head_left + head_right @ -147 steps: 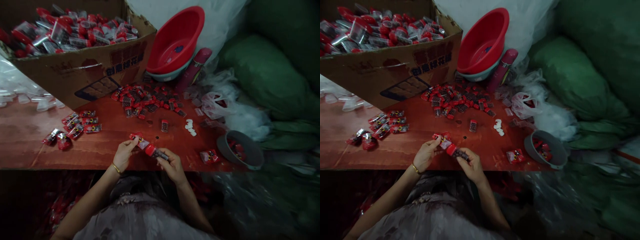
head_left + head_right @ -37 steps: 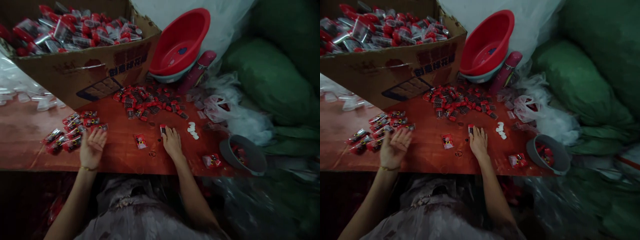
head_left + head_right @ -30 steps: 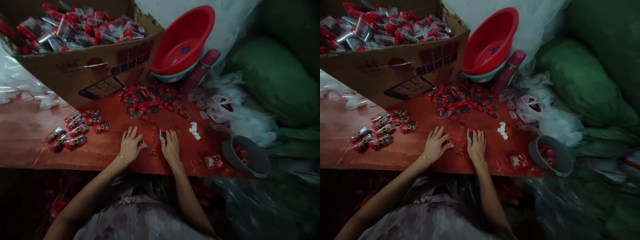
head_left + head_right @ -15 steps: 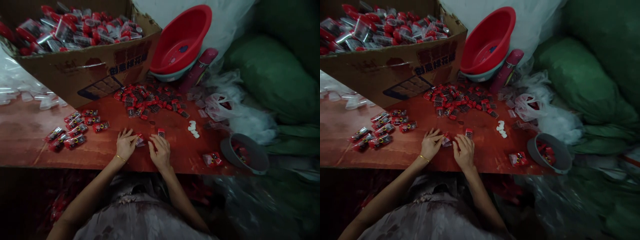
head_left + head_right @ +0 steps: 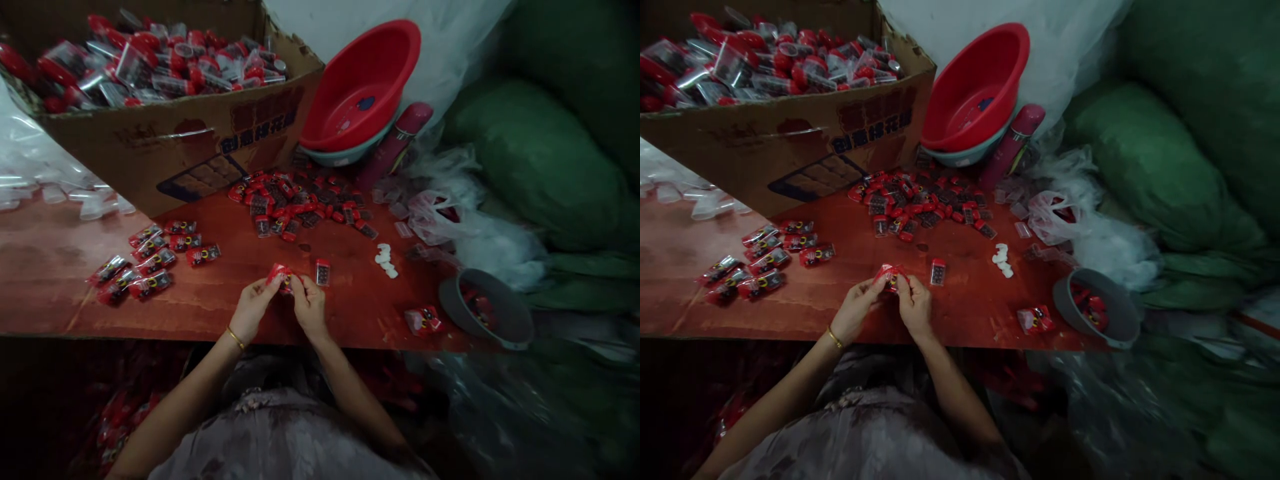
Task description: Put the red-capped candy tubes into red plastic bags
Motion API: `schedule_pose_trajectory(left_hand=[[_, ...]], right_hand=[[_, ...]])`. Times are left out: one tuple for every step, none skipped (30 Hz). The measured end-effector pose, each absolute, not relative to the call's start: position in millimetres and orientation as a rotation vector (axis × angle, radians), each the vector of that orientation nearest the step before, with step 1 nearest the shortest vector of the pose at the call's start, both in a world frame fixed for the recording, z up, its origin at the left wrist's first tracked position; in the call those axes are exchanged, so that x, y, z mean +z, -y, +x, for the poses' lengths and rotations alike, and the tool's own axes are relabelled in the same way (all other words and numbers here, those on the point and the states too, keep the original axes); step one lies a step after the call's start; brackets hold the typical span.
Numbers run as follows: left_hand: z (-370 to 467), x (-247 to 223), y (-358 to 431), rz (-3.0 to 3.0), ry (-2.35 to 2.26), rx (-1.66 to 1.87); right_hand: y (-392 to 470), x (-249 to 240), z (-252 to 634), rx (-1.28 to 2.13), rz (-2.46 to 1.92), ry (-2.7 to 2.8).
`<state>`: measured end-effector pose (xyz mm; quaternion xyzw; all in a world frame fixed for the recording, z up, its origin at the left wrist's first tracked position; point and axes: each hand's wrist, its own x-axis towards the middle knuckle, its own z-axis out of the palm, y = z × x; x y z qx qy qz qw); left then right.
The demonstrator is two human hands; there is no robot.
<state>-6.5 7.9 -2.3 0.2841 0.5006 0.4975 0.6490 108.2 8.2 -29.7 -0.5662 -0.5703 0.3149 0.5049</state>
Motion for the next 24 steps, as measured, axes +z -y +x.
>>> schedule_pose_trajectory(left_hand=[[-5.2, -1.0, -6.7, 0.551, -1.112, 1.104], [-4.2, 0.2, -5.9, 0.48, -1.101, 1.102], [-3.2, 1.3, -5.6, 0.427, -1.1, 1.123], [-2.5, 2.0, -5.8, 0.394, -1.104, 1.15], [-2.0, 2.1, -6.5, 0.378, -1.111, 1.168], [-1.5, 1.5, -7.5, 0.373, -1.121, 1.178], [-1.1, 0.3, -8.7, 0.379, -1.128, 1.186], [-0.7, -1.4, -10.0, 0.396, -1.129, 1.193], [-0.2, -3.5, -11.3, 0.428, -1.12, 1.203], [0.3, -5.7, -12.4, 0.472, -1.111, 1.215], [1.0, -7.7, -13.4, 0.522, -1.107, 1.226], [1.7, -9.3, -14.5, 0.57, -1.108, 1.235], [2.4, -10.2, -15.5, 0.603, -1.114, 1.242], [3.0, -10.3, -16.6, 0.615, -1.126, 1.249], [3.6, -9.6, -17.9, 0.602, -1.138, 1.255], [3.9, -8.0, -19.4, 0.568, -1.145, 1.258], [3.9, -5.9, -21.0, 0.524, -1.148, 1.257], [3.5, -3.5, -22.6, 0.48, -1.152, 1.252], [2.9, -1.0, -24.1, 0.445, -1.155, 1.243], [1.9, 1.2, -25.4, 0.419, -1.155, 1.234], [0.9, 2.9, -26.4, 0.399, -1.154, 1.224], [-0.2, 3.9, -27.1, 0.383, -1.156, 1.213], [-1.2, 4.2, -27.4, 0.367, -1.158, 1.201], [-2.0, 3.8, -27.5, 0.354, -1.16, 1.185]], right_hand=[[-6.6, -30.6, 108.0, 0.714, -1.389, 1.39], [-5.1, -31.4, 107.6, 0.678, -1.405, 1.401], [-3.9, -32.0, 107.0, 0.656, -1.41, 1.408], [-3.1, -32.1, 106.5, 0.653, -1.404, 1.413], [-2.8, -31.9, 106.0, 0.663, -1.395, 1.414], [-2.9, -31.5, 105.8, 0.678, -1.39, 1.411], [-3.4, -30.9, 105.7, 0.69, -1.39, 1.41], [-4.1, -30.4, 105.8, 0.697, -1.395, 1.411], [-4.9, -30.0, 106.0, 0.696, -1.402, 1.417], [-5.7, -29.9, 106.1, 0.687, -1.408, 1.424], [-6.4, -30.1, 106.2, 0.675, -1.413, 1.43], [-6.8, -30.4, 106.2, 0.661, -1.418, 1.431], [-7.2, -30.7, 106.4, 0.651, -1.425, 1.432], [-7.5, -30.9, 107.0, 0.647, -1.433, 1.436], [-7.9, -31.0, 108.5, 0.643, -1.44, 1.448], [-8.6, -30.8, 111.1, 0.634, -1.446, 1.469], [-9.9, -30.4, 115.2, 0.607, -1.458, 1.501], [-11.6, -29.9, 120.9, 0.554, -1.485, 1.541], [-14.0, -29.5, 128.1, 0.47, -1.544, 1.578], [-16.7, -29.3, 136.4, 0.364, -1.644, 1.599], [-19.5, -29.5, 145.3, 0.253, -1.774, 1.604], [-22.1, -30.2, 154.0, 0.154, -1.916, 1.598], [-24.0, -31.3, 162.0, 0.081, -2.05, 1.591], [-25.2, -33.0, 168.6, 0.04, -2.155, 1.592]])
